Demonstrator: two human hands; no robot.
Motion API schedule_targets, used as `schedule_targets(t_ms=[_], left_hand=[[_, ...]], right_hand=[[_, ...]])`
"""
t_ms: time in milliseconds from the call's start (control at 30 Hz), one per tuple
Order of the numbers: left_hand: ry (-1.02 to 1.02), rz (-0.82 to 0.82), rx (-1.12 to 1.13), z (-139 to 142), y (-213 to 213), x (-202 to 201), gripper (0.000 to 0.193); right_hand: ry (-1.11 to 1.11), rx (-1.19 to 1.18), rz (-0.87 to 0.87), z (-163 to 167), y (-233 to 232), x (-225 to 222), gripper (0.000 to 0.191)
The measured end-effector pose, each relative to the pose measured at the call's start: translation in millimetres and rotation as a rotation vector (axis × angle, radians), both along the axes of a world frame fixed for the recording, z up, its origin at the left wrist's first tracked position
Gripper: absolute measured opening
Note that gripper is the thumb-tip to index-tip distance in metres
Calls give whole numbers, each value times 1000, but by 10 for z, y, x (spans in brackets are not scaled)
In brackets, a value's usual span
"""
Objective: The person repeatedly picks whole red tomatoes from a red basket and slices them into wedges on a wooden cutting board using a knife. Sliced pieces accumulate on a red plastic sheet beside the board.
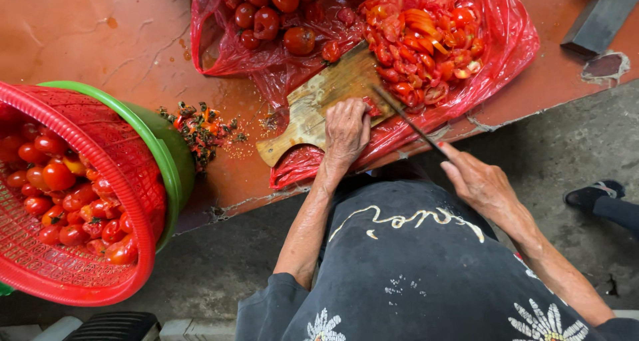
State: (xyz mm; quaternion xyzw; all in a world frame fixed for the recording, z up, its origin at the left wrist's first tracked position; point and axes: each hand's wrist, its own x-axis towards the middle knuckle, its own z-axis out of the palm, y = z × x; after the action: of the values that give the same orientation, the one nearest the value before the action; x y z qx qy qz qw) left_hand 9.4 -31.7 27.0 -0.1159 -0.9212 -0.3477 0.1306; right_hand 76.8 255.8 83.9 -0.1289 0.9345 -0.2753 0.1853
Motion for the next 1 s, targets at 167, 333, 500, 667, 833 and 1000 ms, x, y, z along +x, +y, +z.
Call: schedule_targets(t_ms=[167,333,500,667,833,1000], left_hand=[[4,-6,-14,-13,-19,-8,22],[-46,0,-62,-3,-16,-8,19],[-75,55,-104,4,-6,-124,17],[72,47,-182,-182,126,-526,14],[-21,117,-259,-385,-35,-661,9],[-66,332,-228,-334,-485,-573,14]], right_hand=[[15,-119,81,-51,-220,-151,48],[72,-130,89,-192,-339,-224,46],[128,25,72,-93,-18,-146,46],[183,128,37,-184,100,-430,45],[217,-132,-6,-285,46,-694,39],[148,-164,-123,-206,-9,-563,40]])
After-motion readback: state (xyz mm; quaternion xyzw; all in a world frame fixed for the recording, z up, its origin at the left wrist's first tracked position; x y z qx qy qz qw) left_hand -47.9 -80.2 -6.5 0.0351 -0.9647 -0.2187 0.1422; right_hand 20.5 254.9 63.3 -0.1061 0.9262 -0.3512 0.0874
